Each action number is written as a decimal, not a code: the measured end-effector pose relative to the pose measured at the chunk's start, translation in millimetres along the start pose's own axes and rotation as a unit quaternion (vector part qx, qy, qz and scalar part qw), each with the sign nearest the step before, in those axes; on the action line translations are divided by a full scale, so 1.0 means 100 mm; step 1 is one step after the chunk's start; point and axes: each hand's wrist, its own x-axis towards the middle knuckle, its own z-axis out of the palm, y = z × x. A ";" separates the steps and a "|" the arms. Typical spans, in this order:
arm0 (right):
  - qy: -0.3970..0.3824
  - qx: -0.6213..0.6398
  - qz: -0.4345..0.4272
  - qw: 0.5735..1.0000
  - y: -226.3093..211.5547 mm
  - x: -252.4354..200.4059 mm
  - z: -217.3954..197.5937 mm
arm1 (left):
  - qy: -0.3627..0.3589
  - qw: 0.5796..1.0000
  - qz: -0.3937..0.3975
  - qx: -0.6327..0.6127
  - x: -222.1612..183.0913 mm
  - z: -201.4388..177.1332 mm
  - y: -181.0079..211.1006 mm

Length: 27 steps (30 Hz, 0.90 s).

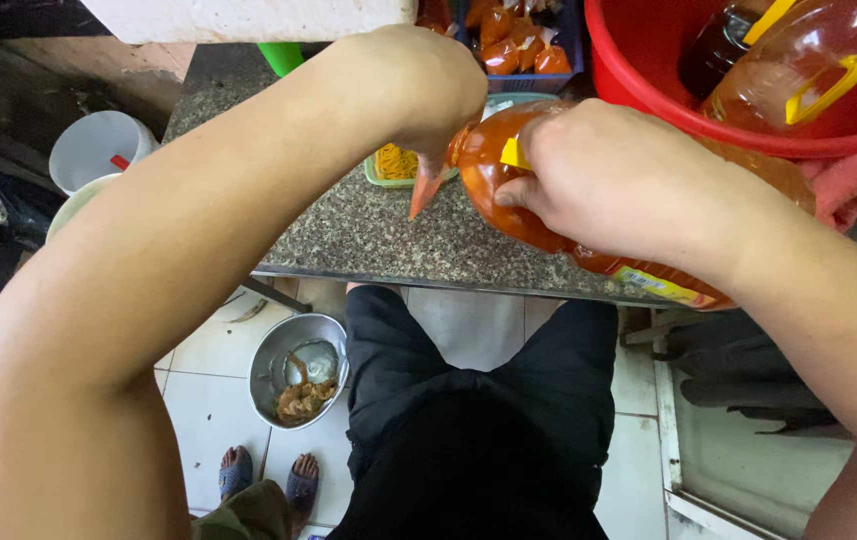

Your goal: The person pours a red liquid from a large plastic bottle into small clear plastic sachets. They then tie each filled sachet with a yellow rubber band and place it into a red basket. The person repeats this process for multiple sachets.

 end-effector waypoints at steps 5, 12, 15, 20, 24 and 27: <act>-0.023 -0.004 0.023 0.999 -0.02 0.00 -0.04 | 0.015 1.000 -0.007 -0.026 -0.04 0.00 0.02; -0.027 -0.012 0.039 0.999 0.00 -0.05 -0.07 | 0.025 0.999 -0.015 -0.034 0.00 0.00 0.05; -0.022 -0.004 0.049 0.999 0.03 -0.07 -0.03 | 0.022 0.999 -0.004 -0.036 0.00 -0.01 0.07; 0.020 0.101 0.094 0.990 0.22 -0.15 0.14 | 0.050 0.996 0.011 -0.068 -0.10 -0.06 0.02; 0.070 0.397 0.129 0.906 0.42 -0.27 0.59 | 0.074 0.992 0.025 -0.103 -0.13 -0.06 -0.07; 0.128 0.642 0.073 0.752 0.63 -0.35 1.06 | 0.101 0.988 0.071 -0.089 -0.04 -0.01 -0.10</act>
